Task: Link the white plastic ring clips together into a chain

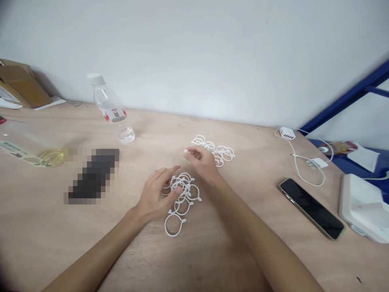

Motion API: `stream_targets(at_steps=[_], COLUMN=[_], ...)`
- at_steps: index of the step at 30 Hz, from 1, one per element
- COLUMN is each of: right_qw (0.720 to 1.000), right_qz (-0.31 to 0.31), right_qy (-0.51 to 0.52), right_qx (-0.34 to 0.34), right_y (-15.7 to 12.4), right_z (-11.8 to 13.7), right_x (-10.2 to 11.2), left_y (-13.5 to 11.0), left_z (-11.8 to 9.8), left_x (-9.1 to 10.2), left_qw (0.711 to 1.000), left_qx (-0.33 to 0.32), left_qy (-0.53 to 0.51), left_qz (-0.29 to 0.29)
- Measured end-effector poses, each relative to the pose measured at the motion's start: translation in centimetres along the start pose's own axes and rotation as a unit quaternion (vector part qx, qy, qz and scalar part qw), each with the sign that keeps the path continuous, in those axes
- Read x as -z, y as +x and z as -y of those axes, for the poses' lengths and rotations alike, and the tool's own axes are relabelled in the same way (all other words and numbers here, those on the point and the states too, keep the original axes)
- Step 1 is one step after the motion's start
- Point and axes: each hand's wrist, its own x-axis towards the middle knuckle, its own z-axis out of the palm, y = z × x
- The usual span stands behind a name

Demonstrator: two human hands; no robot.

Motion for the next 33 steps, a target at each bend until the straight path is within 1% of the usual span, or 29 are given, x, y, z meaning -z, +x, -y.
stream_targets(at_steps=[1, 2, 4, 6, 8, 10, 13, 15, 18, 22, 25, 28, 30, 33], right_qw=[0.993, 0.975, 0.927, 0.887, 0.868, 0.871, 0.892, 0.905, 0.922, 0.937, 0.94, 0.95, 0.956, 0.959], right_qz=[0.006, 0.012, 0.033, 0.053, 0.053, 0.041, 0.039, 0.039, 0.019, 0.014, 0.049, 0.076, 0.071, 0.054], right_qy=[0.11, 0.205, 0.343, 0.415, 0.443, 0.437, 0.395, 0.372, 0.342, 0.314, 0.309, 0.284, 0.266, 0.263], right_qx=[-0.047, -0.08, -0.148, -0.198, -0.218, -0.221, -0.215, -0.203, -0.181, -0.156, -0.134, -0.107, -0.097, -0.086], right_y=[-1.2, -2.4, -4.8, -6.6, -7.6, -8.0, -7.9, -7.8, -7.8, -7.8, -7.9, -8.1, -8.3, -8.4], right_z=[0.8, 1.6, 3.1, 4.3, 4.8, 4.7, 4.1, 3.6, 3.0, 3.1, 3.5, 3.7, 3.7, 3.8], right_x=[-0.1, -0.2, -0.5, -0.7, -0.9, -0.9, -0.6, -0.4, -0.1, 0.1, 0.1, -0.1, -0.3, -0.5], left_y=[0.0, 0.0, -0.1, -0.1, -0.1, -0.1, -0.1, -0.1, -0.2, -0.3, -0.3, -0.2, -0.1, -0.1], left_z=[0.0, 0.0, 0.0, 0.0, 0.0, 0.0, 0.2, 0.3, 0.4, 0.4, 0.4, 0.3, 0.3, 0.3], left_x=[0.1, 0.1, 0.1, -0.1, -0.2, -0.3, -0.3, -0.2, -0.2, -0.3, -0.4, -0.4, -0.4, -0.4], left_qw=[1.0, 0.999, 0.998, 0.999, 0.999, 0.999, 0.998, 0.994, 0.983, 0.969, 0.968, 0.972, 0.975, 0.979], left_qx=[0.026, 0.047, 0.064, 0.048, 0.023, 0.012, 0.023, 0.045, 0.085, 0.126, 0.136, 0.126, 0.116, 0.101], left_qy=[-0.008, -0.012, -0.014, -0.017, -0.022, -0.028, -0.058, -0.098, -0.157, -0.203, -0.202, -0.186, -0.177, -0.163], left_qz=[-0.003, -0.006, -0.005, 0.005, 0.02, 0.029, 0.03, 0.034, 0.049, 0.062, 0.064, 0.063, 0.068, 0.073])
